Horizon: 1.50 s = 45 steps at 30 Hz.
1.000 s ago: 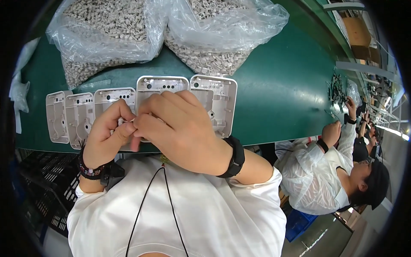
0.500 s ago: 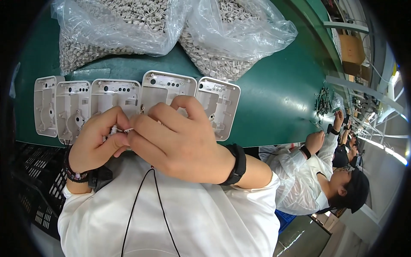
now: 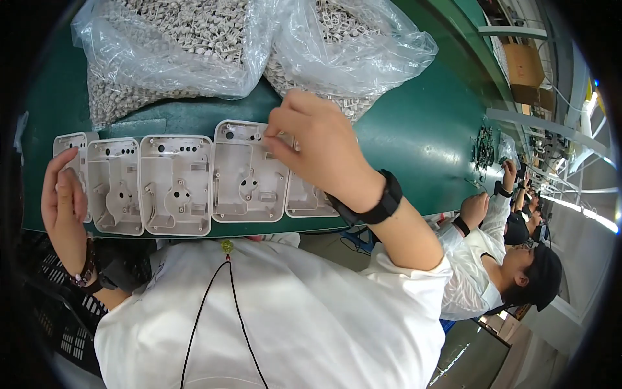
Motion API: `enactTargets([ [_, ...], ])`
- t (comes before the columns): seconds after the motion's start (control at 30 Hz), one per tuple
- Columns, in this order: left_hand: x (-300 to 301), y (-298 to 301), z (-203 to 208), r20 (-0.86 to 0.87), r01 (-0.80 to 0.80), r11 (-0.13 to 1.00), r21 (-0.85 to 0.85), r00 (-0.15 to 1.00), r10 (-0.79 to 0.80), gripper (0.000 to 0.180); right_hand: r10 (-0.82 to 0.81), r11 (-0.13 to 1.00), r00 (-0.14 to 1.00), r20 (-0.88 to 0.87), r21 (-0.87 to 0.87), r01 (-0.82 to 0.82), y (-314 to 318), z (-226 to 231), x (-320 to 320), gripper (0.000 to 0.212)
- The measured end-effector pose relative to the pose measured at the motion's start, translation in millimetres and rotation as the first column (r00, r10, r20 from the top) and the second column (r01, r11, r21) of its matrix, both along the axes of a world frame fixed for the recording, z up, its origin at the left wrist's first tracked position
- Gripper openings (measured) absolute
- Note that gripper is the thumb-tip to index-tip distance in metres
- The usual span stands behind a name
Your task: The person removes plastic housings from a crate, places them on the table, and retrieves small plastic components from bags. They then insert these components into the housings by hand before returning the housings to the crate.
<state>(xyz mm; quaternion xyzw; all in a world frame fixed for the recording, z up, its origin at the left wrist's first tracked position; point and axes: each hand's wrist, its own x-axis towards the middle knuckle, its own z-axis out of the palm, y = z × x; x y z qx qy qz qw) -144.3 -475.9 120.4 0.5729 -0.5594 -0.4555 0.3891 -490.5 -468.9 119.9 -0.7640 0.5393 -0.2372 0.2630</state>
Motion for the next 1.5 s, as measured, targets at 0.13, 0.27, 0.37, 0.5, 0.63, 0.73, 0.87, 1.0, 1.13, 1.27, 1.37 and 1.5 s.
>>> enactTargets([
  [0.13, 23, 6, -5, 0.099, -0.231, 0.971, -0.064, 0.967, 0.236, 0.031, 0.103, 0.987, 0.964, -0.246, -0.098, -0.131, -4, -18, 11, 0.012],
  [0.27, 35, 12, -13, 0.013, -0.145, 0.989, 0.011, 0.989, 0.145, 0.031, 0.097, 0.974, 0.914, -0.395, -0.151, -0.168, -8, -19, 17, 0.01],
  [0.37, 33, 11, -13, -0.022, -0.124, 0.992, 0.009, 0.992, 0.124, 0.031, 0.163, 0.952, 0.851, -0.499, -0.145, -0.268, -12, -22, 17, 0.006],
  [0.5, 12, 11, -5, -0.018, -0.13, 0.992, 0.002, 0.991, 0.13, 0.03, 0.259, 0.899, 0.713, -0.652, -0.106, -0.424, -12, -18, 24, 0.007],
  [0.63, -25, 14, 0, -0.064, 0.106, 0.993, 0.06, 0.993, -0.102, 0.03, 0.284, 0.918, 0.727, -0.626, -0.042, -0.395, -12, -13, 14, 0.017],
  [0.73, -36, 19, 9, -0.194, 0.343, 0.927, 0.15, 0.93, -0.312, 0.031, 0.263, 0.944, 0.81, -0.524, -0.036, -0.329, -2, -11, -7, 0.021],
  [0.87, -38, 15, 10, -0.254, 0.571, 0.75, 0.335, 0.821, -0.512, 0.043, 0.186, 0.976, 0.938, -0.293, -0.057, -0.211, 5, 5, 9, 0.024],
  [1.0, -50, 13, 4, -0.243, 0.754, 0.63, 0.187, 0.657, -0.714, 0.049, 0.17, 0.984, 0.974, 0.153, 0.019, -0.175, 23, 33, 54, 0.023],
  [1.13, -64, 12, 2, -0.34, 0.808, 0.589, 0.033, 0.563, -0.754, 0.065, 0.322, 0.945, 0.943, 0.086, -0.082, -0.315, 29, 36, 74, 0.022],
  [1.27, -64, 11, -3, -0.181, 0.778, 0.598, -0.194, 0.571, -0.801, 0.074, 0.342, 0.922, 0.935, 0.092, -0.226, -0.315, 21, 32, 83, 0.022],
  [1.37, -61, 10, -1, -0.5, 0.853, 0.52, -0.045, 0.432, -0.751, 0.063, 0.364, 0.904, 0.927, 0.086, -0.27, -0.33, 24, 32, 86, 0.021],
  [1.5, -54, 8, -11, -0.401, 0.83, 0.552, -0.078, 0.48, -0.78, 0.041, 0.335, 0.86, 0.94, 0.065, -0.428, -0.277, 21, 24, 84, 0.02],
])
